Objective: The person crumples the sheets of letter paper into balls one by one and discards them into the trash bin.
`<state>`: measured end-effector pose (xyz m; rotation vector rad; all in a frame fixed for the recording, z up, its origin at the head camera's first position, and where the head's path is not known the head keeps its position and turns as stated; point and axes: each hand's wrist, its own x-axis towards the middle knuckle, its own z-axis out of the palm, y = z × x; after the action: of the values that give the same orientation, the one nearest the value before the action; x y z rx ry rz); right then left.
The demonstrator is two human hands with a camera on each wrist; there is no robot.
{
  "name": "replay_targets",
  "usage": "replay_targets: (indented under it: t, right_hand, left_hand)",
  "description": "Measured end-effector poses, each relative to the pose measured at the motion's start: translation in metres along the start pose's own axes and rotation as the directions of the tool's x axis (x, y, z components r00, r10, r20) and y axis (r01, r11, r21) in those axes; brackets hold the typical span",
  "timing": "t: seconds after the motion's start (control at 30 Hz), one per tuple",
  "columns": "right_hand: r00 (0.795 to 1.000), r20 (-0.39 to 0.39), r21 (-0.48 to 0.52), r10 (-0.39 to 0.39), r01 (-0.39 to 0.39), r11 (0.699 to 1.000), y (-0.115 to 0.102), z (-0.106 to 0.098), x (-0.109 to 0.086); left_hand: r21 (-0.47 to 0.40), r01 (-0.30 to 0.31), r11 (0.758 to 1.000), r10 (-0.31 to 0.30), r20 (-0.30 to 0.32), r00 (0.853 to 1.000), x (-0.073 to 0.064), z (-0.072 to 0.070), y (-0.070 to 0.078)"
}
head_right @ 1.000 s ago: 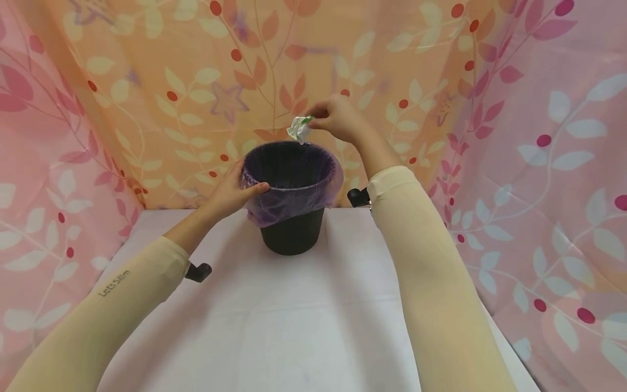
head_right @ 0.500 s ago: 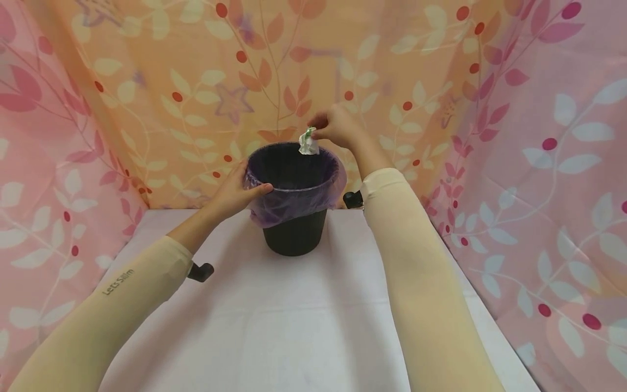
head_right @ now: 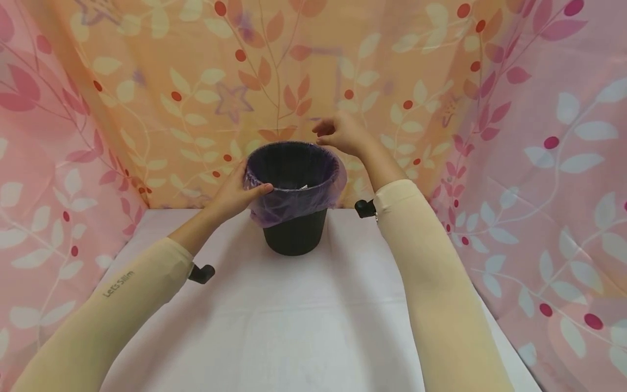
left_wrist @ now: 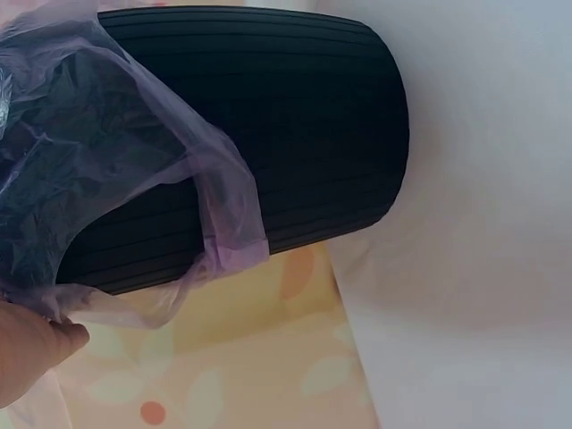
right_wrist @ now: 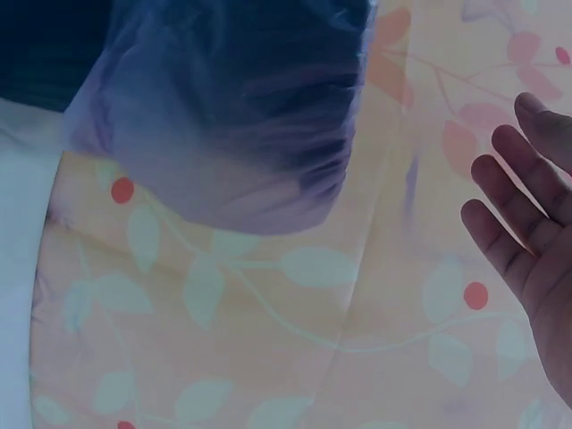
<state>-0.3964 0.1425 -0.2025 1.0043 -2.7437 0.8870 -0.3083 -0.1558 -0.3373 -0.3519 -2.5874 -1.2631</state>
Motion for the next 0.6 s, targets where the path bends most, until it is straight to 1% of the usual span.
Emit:
replay_targets:
  t: [0.1,0.23,0.33,0.43,0.53,0.6]
  right_hand:
    - [1.0,-0.007,-0.007,-0.017,0.017,1.0,0.001,0.001,-0.013]
    - [0.998,-0.038,-0.047,-0.04,0.038,0.998,0.003,0.001,-0.031]
    - [0.998,-0.057,-0.066,-0.037,0.033,0.997,0.004,0.003,-0.042]
    - [0.997,-0.078,-0.064,-0.027,0.022,0.998,0.005,0.005,-0.053]
    - [0.993,-0.113,-0.05,-0.036,0.031,0.998,0.007,0.008,-0.061]
    - [0.988,-0.146,-0.045,-0.051,0.045,0.998,0.009,0.01,-0.067]
  left_hand:
    - [-0.029,-0.011,1.0,0.011,-0.005,1.0,-0.002,0.001,0.001]
    - [-0.061,-0.023,0.998,0.022,-0.011,1.0,-0.001,0.002,0.0]
    - [-0.056,-0.024,0.998,0.023,-0.019,1.0,-0.001,0.001,-0.001]
    - [-0.047,-0.037,0.998,0.035,-0.027,0.999,-0.001,0.0,-0.002]
    - [-0.049,-0.049,0.998,0.047,-0.032,0.998,-0.001,-0.001,-0.005]
    - [-0.044,-0.042,0.998,0.041,-0.035,0.999,-0.002,-0.001,-0.007]
